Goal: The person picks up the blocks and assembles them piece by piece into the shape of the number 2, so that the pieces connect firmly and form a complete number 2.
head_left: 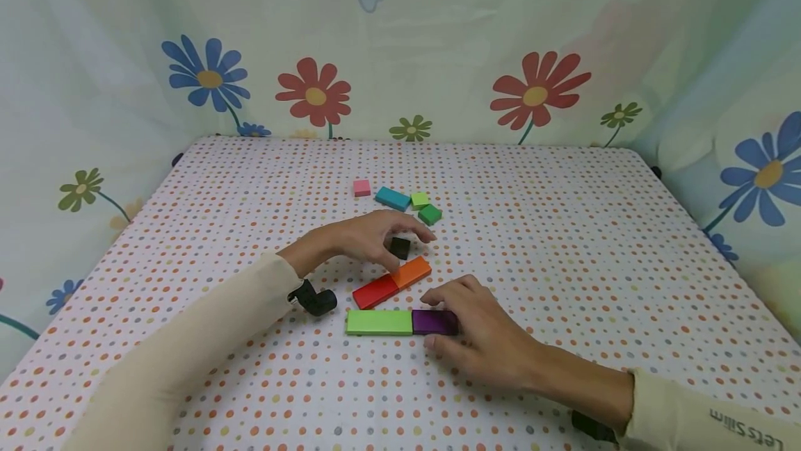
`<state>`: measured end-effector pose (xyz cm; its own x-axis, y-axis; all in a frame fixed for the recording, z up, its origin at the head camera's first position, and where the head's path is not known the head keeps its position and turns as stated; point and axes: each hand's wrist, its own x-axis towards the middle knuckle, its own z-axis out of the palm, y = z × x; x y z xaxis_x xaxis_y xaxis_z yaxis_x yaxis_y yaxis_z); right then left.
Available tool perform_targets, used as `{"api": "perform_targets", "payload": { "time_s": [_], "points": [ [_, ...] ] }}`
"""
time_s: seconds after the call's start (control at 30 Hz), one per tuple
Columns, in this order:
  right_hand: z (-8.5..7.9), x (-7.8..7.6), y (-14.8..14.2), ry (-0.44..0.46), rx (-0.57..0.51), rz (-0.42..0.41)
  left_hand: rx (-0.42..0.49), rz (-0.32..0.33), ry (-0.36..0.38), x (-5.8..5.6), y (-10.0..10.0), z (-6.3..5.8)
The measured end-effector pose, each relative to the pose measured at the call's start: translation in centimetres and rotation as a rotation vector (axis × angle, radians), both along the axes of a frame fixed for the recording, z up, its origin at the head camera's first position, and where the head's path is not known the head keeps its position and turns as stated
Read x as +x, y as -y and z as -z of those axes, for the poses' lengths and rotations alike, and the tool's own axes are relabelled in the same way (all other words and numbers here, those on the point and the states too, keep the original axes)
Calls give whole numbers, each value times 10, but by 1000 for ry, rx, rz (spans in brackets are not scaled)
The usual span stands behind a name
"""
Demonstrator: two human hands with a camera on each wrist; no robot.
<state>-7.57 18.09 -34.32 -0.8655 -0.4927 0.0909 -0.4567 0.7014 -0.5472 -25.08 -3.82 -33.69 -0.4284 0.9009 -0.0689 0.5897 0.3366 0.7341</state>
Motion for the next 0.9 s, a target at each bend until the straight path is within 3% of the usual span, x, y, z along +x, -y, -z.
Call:
{"api": "perform_targets", "payload": {
  "time_s": [0.17,0.37,0.63,0.9],
  "points": [
    [0,-4,-1,-13,-4,7,33,-47,-70,12,7,-8],
    [1,-11,-2,3,13,30,78,-100,-98,29,17,-13],
    [-4,-27,-1,-26,57,62,13,-198,-119,53,31,-12],
    [-11,-52,-3,-63,79,98,-20,-226,-123,73,40,-10]
  ]
}}
